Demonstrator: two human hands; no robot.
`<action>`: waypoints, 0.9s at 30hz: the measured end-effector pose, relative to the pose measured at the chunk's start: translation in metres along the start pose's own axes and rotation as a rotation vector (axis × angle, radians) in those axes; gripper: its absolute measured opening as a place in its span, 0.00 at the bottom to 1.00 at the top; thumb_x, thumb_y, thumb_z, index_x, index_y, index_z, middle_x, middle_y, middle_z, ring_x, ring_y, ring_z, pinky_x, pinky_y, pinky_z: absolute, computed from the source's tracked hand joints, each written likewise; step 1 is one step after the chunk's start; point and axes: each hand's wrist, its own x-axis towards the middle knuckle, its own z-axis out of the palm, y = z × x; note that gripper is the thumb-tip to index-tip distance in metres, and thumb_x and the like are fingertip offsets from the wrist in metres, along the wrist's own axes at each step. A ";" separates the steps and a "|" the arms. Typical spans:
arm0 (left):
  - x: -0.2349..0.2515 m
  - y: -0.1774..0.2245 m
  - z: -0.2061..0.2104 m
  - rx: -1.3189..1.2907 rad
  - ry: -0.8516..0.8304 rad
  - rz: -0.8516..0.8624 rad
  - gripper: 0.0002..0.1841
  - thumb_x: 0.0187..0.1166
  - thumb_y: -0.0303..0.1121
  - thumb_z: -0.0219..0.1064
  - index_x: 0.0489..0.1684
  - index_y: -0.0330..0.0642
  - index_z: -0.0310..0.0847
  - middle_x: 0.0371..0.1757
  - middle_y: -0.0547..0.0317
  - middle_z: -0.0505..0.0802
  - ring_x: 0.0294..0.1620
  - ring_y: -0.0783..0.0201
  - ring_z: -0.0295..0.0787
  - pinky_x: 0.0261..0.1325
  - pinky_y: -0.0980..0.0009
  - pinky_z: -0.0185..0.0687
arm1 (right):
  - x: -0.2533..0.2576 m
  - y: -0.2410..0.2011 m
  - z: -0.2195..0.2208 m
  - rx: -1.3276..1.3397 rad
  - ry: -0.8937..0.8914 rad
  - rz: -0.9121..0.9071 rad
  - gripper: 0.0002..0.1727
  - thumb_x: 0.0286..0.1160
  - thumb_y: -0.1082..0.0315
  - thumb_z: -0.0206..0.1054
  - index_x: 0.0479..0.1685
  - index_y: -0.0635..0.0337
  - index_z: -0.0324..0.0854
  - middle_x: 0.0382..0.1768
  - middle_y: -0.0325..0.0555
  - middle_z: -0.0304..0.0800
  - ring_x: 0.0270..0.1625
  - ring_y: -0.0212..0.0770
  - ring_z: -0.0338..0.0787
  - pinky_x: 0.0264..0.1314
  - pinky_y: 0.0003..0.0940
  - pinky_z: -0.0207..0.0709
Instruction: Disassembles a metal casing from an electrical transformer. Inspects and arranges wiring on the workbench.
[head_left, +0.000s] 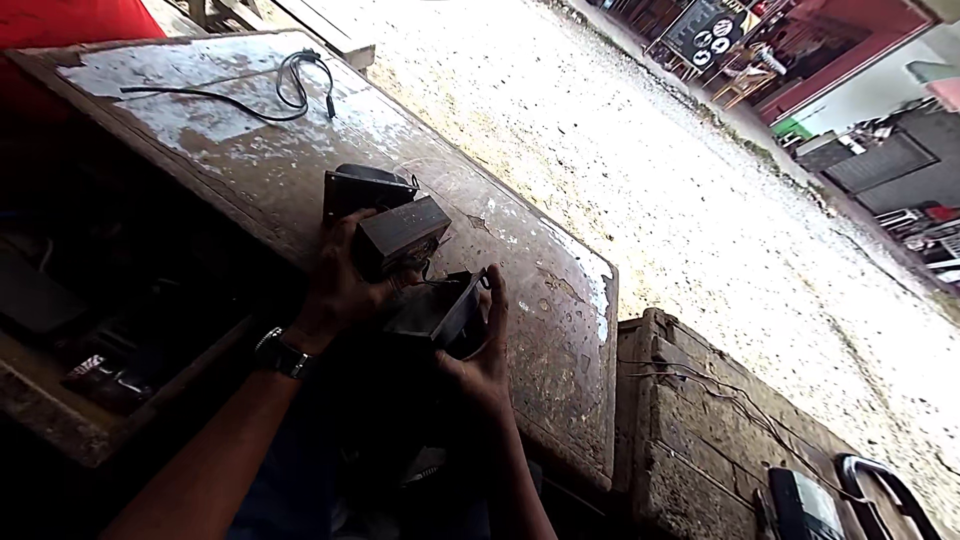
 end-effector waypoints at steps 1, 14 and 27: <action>-0.002 0.002 -0.001 0.001 0.005 0.005 0.50 0.61 0.54 0.84 0.85 0.43 0.64 0.77 0.51 0.81 0.77 0.63 0.79 0.81 0.62 0.74 | -0.001 -0.001 0.000 0.015 0.000 -0.003 0.72 0.41 0.65 0.91 0.95 0.46 0.43 0.72 0.55 0.79 0.69 0.50 0.86 0.70 0.50 0.86; -0.031 0.025 0.013 -0.179 -0.064 0.088 0.44 0.63 0.48 0.84 0.79 0.35 0.72 0.72 0.53 0.87 0.73 0.67 0.83 0.78 0.68 0.79 | -0.053 -0.018 -0.018 -0.049 0.206 -0.132 0.72 0.39 0.44 0.90 0.90 0.60 0.47 0.75 0.57 0.73 0.70 0.45 0.83 0.68 0.39 0.86; -0.054 0.036 0.036 -0.154 -0.113 0.131 0.45 0.74 0.55 0.72 0.85 0.34 0.60 0.79 0.45 0.76 0.79 0.59 0.76 0.81 0.61 0.74 | -0.089 -0.025 -0.069 0.087 0.002 -0.012 0.72 0.48 0.51 0.91 0.95 0.54 0.40 0.78 0.58 0.73 0.72 0.49 0.84 0.74 0.45 0.84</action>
